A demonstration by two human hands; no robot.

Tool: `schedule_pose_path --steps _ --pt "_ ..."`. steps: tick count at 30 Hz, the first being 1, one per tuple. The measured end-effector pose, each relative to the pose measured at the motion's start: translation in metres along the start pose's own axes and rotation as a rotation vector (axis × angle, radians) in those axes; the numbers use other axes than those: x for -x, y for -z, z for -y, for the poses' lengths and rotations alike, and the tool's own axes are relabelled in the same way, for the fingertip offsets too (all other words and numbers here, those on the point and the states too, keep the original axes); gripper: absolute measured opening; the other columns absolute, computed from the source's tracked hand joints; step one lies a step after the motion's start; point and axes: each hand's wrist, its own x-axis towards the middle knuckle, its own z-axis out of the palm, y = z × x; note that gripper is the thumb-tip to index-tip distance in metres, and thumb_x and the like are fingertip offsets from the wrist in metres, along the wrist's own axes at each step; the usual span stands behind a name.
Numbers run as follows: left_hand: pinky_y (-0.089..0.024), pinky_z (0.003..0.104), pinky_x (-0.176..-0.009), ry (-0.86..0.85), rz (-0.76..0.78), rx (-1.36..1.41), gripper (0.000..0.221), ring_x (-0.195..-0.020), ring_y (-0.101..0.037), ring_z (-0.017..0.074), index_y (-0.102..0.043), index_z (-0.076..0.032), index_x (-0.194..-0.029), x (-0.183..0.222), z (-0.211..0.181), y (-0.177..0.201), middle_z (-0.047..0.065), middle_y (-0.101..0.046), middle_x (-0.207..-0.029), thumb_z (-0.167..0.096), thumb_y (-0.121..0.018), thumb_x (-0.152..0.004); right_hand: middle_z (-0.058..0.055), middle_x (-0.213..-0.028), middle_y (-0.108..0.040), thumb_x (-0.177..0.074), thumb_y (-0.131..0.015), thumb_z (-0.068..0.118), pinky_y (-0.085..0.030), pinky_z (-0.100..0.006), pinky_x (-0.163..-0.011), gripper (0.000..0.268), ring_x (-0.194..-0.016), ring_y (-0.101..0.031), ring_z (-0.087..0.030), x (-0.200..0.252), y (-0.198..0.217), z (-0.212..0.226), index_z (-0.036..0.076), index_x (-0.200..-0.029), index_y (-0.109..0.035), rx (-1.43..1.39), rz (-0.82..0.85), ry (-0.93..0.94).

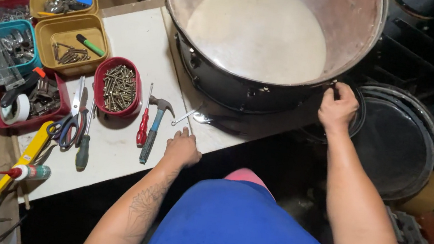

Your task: Repairing a drum by adjusting the rim and tension rods using pliers and manual manipulation

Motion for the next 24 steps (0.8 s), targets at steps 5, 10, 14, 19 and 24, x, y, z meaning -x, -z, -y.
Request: schedule_pose_path --steps 5,10,14,19,24 --pt "-0.040 0.061 -0.111 0.017 0.031 -0.041 0.076 -0.148 -0.037 0.0446 -0.054 0.001 -0.145 -0.005 -0.008 0.004 0.027 -0.037 -0.161 -0.044 -0.070 -0.086 -0.020 -0.094 -0.072 -0.087 -0.074 0.006 -0.058 -0.045 -0.083 0.013 -0.094 -0.072 -0.039 -0.001 0.000 0.002 0.002 -0.099 -0.077 -0.005 -0.027 0.032" --pt "-0.040 0.058 -0.111 0.041 0.059 -0.063 0.078 -0.146 -0.041 0.0443 -0.054 0.003 -0.144 -0.007 -0.013 0.005 0.029 -0.038 -0.161 -0.047 -0.070 -0.086 -0.020 -0.093 -0.072 -0.086 -0.074 0.003 -0.057 -0.045 -0.082 0.012 -0.094 -0.072 -0.040 -0.001 0.004 0.016 0.002 -0.098 -0.076 -0.020 -0.023 0.063" --pt "-0.040 0.058 -0.111 0.054 0.074 -0.068 0.081 -0.146 -0.040 0.0445 -0.052 0.003 -0.146 -0.003 -0.015 0.009 0.029 -0.036 -0.161 -0.048 -0.070 -0.086 -0.020 -0.093 -0.072 -0.086 -0.075 0.004 -0.057 -0.044 -0.082 0.012 -0.094 -0.072 -0.040 -0.002 0.005 0.015 0.001 -0.098 -0.076 -0.017 -0.023 0.075" --pt "-0.038 0.059 -0.112 0.055 0.065 -0.037 0.081 -0.149 -0.036 0.0446 -0.050 0.003 -0.148 0.005 -0.018 0.014 0.029 -0.034 -0.163 -0.047 -0.070 -0.087 -0.021 -0.093 -0.072 -0.086 -0.075 0.003 -0.057 -0.045 -0.081 0.012 -0.092 -0.072 -0.041 -0.003 0.005 0.016 0.000 -0.098 -0.076 -0.026 -0.025 0.080" --pt "-0.038 0.060 -0.112 0.052 0.047 -0.012 0.081 -0.149 -0.035 0.0444 -0.050 0.003 -0.148 0.007 -0.018 0.013 0.030 -0.035 -0.162 -0.045 -0.071 -0.086 -0.018 -0.093 -0.073 -0.086 -0.074 0.004 -0.058 -0.044 -0.081 0.012 -0.093 -0.072 -0.039 -0.004 0.004 0.011 0.002 -0.098 -0.076 -0.027 -0.009 0.065"
